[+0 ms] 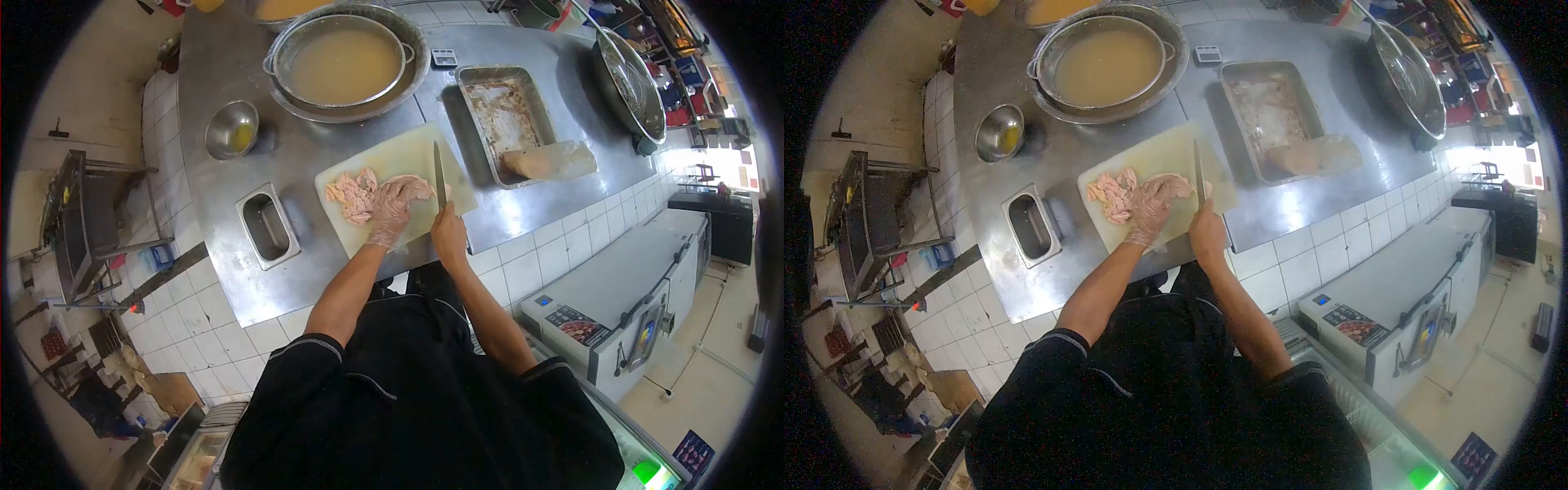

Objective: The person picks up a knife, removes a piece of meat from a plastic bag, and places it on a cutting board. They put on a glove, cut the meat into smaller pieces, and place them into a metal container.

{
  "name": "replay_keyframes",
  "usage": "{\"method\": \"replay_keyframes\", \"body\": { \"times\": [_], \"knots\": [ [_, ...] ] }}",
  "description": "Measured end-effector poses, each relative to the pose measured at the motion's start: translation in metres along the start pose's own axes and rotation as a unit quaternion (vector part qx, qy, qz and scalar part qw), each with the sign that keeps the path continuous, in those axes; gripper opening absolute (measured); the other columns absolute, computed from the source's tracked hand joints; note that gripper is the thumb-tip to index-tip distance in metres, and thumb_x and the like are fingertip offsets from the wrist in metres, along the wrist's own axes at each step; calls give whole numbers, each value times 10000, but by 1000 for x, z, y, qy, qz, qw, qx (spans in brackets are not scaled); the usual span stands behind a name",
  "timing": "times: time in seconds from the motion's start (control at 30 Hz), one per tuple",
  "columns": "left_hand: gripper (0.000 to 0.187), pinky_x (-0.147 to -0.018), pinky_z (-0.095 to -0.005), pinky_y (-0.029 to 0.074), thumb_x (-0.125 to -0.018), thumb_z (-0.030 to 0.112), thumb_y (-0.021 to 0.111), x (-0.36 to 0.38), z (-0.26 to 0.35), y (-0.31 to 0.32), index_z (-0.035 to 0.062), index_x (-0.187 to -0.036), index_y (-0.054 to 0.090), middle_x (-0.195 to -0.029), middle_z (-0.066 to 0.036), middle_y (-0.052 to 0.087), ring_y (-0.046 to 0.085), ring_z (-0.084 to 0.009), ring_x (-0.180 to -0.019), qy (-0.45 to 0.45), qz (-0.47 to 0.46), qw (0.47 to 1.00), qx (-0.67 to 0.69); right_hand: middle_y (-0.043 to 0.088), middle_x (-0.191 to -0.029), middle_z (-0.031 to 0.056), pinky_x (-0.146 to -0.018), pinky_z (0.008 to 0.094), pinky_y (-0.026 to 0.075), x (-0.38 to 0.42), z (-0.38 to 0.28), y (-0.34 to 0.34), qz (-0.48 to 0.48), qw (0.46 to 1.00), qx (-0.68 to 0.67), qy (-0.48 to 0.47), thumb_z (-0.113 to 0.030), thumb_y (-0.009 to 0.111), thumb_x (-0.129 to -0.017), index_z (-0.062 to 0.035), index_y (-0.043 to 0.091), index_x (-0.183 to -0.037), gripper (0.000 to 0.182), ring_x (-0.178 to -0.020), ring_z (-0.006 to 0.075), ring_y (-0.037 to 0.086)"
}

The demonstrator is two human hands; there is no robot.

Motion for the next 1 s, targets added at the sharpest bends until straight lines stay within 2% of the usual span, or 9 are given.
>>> {"method": "replay_keyframes", "body": {
  "times": [0.17,0.27,0.37,0.47,0.57,0.67,0.77,0.93,1.0],
  "knots": [
    [388,-907,-466,482,-756,148,677,-10,1,4,124,-1144,674,-1109,-76,676,611,-340,-1038,-13,22,997,-67,625,-708,313,-588,603,467,17,-1,-4,3,999,-38,18,-173,482,-1017,7,482,-1045,182,-682,525,622],
    [380,-895,-473,483,-789,219,679,-31,0,0,78,-1142,657,-1059,-103,676,599,-359,-1006,-48,-49,996,-54,627,-737,322,-625,610,466,27,-5,-13,-17,997,-60,50,-169,473,-1016,27,484,-1061,201,-716,533,616],
    [301,-899,-487,476,-824,256,682,-31,-9,12,57,-1049,659,-986,-118,685,592,-370,-978,-54,-178,973,-133,626,-738,323,-633,614,460,23,-2,-19,-13,996,-67,61,-170,473,-1021,22,479,-1030,192,-722,535,613],
    [275,-799,-526,464,-868,326,687,-32,-14,8,59,-938,684,-786,-153,671,621,-387,-813,56,-96,993,-46,623,-733,320,-632,619,449,19,-4,-24,13,995,-78,67,-178,486,-1019,7,481,-999,186,-721,541,608],
    [284,-702,-467,483,-920,330,671,-49,-7,-14,47,-946,673,-722,-129,634,613,-315,-699,24,-150,987,52,618,-727,316,-618,624,428,18,3,-29,46,991,-104,75,-195,513,-1017,-11,490,-970,192,-720,550,597],
    [277,-645,-381,482,-977,311,622,-51,-5,-22,37,-946,651,-709,-94,602,587,-212,-674,-206,-209,919,265,619,-743,318,-622,618,422,18,9,-35,47,987,-122,92,-194,519,-1015,-4,489,-969,197,-730,546,598],
    [244,-601,-315,458,-1008,217,598,-56,-17,0,28,-856,577,-687,-28,528,511,-94,-658,-231,-182,911,288,618,-749,319,-621,605,419,20,16,-44,53,983,-136,108,-189,522,-1014,1,491,-961,199,-730,542,597],
    [240,-609,-320,461,-978,238,617,-98,26,-5,24,-871,599,-700,-35,557,520,-116,-653,-257,-229,896,279,618,-784,343,-671,628,422,22,25,-54,48,976,-168,129,-216,481,-1024,8,503,-976,230,-781,564,588],
    [248,-614,-318,466,-953,265,639,-107,28,4,24,-895,627,-713,-37,574,535,-121,-659,-251,-244,904,245,617,-767,323,-631,596,418,20,31,-53,59,977,-160,130,-201,510,-1017,11,504,-957,220,-747,550,587]
  ]
}}
Point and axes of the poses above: each hand's wrist, its own x-axis away from the middle knuckle, its own y-axis out of the palm, z = x × y, the point moved 5 cm from there along -x, towards the middle knuckle
